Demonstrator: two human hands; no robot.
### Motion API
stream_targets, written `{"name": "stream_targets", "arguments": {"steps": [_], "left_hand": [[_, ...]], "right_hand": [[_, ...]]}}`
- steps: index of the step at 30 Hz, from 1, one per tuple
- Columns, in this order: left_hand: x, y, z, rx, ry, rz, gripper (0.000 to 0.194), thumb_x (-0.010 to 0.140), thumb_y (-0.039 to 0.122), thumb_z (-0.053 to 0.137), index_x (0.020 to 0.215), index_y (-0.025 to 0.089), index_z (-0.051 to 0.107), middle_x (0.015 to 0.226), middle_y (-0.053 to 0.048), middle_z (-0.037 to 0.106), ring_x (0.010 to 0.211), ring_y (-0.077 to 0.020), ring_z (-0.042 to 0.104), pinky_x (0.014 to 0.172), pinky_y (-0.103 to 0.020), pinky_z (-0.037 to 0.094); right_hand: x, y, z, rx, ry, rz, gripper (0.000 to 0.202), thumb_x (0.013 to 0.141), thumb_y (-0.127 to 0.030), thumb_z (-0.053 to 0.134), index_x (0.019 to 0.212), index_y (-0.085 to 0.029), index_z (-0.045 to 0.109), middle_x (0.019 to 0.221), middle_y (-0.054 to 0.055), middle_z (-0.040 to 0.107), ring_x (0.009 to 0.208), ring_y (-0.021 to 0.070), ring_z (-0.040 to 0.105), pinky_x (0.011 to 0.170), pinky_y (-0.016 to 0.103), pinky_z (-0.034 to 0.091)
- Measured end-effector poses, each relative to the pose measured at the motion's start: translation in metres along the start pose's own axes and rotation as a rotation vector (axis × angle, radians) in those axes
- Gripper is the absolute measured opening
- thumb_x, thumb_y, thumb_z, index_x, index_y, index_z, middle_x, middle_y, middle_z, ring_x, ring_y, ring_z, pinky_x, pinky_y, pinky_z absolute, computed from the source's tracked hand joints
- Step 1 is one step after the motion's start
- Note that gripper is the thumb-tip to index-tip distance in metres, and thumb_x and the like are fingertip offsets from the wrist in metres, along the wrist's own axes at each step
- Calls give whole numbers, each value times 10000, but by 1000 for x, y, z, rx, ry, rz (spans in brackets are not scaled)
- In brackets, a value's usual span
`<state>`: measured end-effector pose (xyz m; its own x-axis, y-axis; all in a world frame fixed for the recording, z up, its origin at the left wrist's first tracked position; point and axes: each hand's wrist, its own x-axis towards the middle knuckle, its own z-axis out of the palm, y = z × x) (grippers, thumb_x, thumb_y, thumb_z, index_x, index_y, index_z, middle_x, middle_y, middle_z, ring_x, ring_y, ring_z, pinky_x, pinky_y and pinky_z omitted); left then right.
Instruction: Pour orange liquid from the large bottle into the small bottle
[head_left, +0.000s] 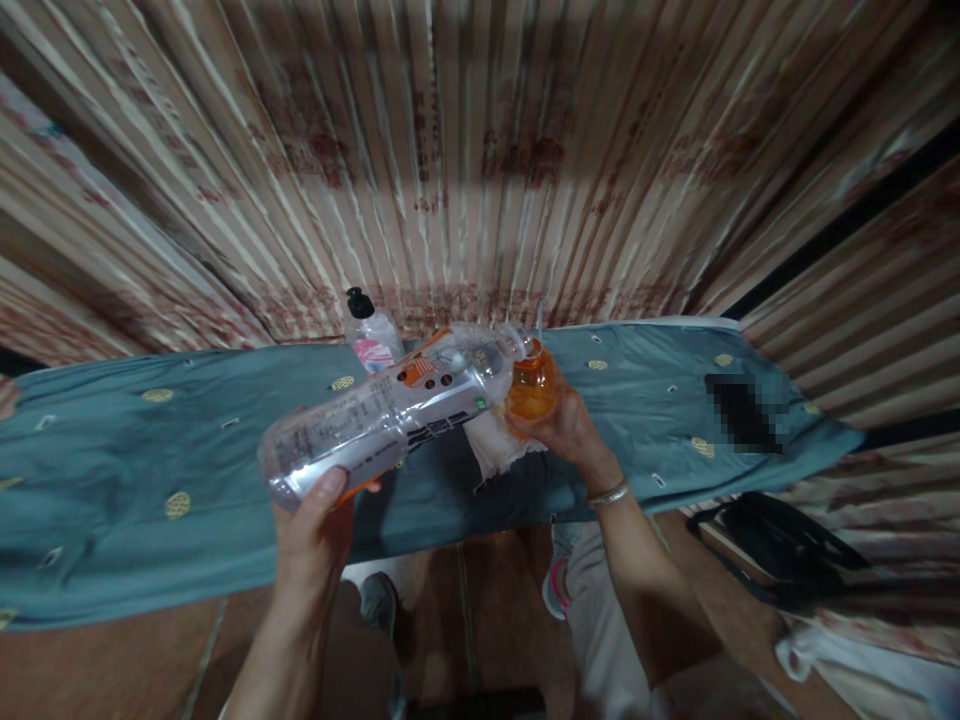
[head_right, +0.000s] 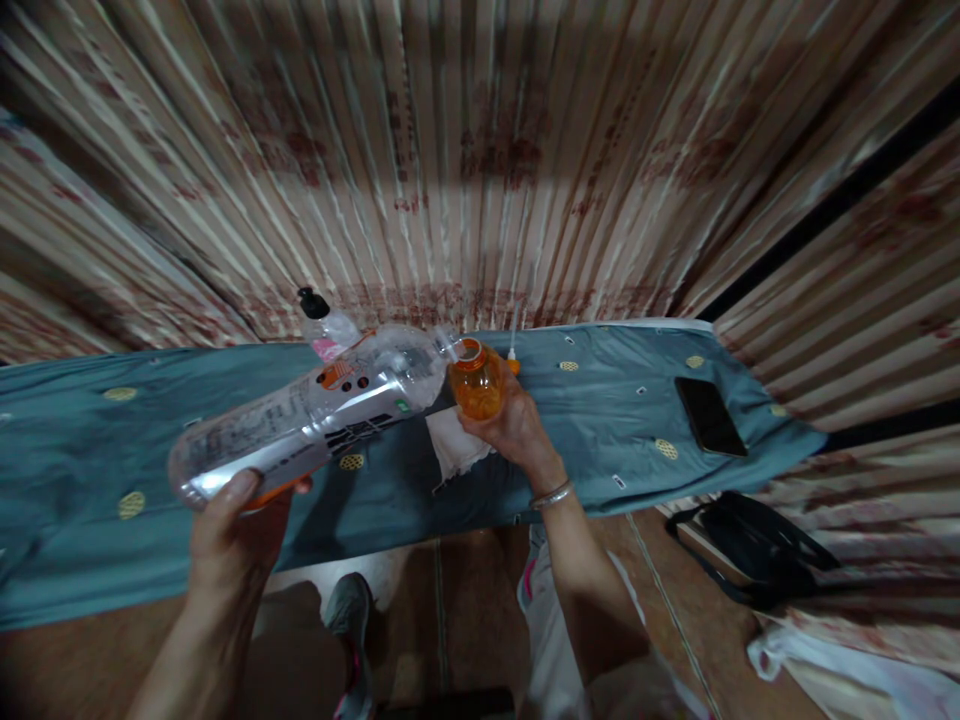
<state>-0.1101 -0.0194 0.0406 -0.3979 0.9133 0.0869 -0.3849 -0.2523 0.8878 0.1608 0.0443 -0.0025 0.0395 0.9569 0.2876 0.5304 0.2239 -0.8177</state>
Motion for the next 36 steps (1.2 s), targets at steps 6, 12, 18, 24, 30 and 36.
{"name": "stream_targets", "arguments": {"steps": [6,12,18,24,30,36], "left_hand": [[2,-2,-3,7,-5,4,707,549,317,918,1209,250,674,1101,-69,734,720,-170,665,484,-205,510],[3,-2,-3,-17,-9,19,797,522,322,933,1265,248,654,1128,-82,735,690,-164,673,468,-203,516],[2,-2,-3,-35,-13,20,776,531,307,939,1255,244,666,1160,-84,727,711,-160,670,470,-202,525],[1,-1,-3,-38,-32,15,710,564,297,932,1222,229,675,1134,-76,726,739,-161,669,476,-198,532],[2,-2,-5,-22,-42,17,670,571,299,926,1187,225,675,1086,-59,732,723,-161,666,475,-201,531],[2,-3,-6,-10,-30,26,569,588,293,896,1115,238,686,1012,-58,729,725,-177,669,471,-212,527]], "right_hand": [[0,-3,0,10,-7,7,810,676,-308,813,1413,-219,489,1251,141,722,1143,354,713,1024,572,589],[1,0,0,15,-22,-31,766,699,-307,799,1399,-219,500,1224,142,737,1099,344,728,972,570,617],[1,3,1,-21,9,-61,744,707,-322,803,1388,-209,526,1194,151,744,1078,358,731,925,557,638],[0,7,1,-13,3,-73,775,710,-350,803,1405,-201,493,1231,146,726,1096,349,725,965,557,619],[1,5,0,3,-17,-27,785,688,-308,823,1399,-242,496,1241,131,728,1110,338,723,1011,557,593],[1,3,-1,12,-28,-29,840,683,-311,819,1434,-210,457,1292,160,699,1148,346,709,1045,565,570]]}}
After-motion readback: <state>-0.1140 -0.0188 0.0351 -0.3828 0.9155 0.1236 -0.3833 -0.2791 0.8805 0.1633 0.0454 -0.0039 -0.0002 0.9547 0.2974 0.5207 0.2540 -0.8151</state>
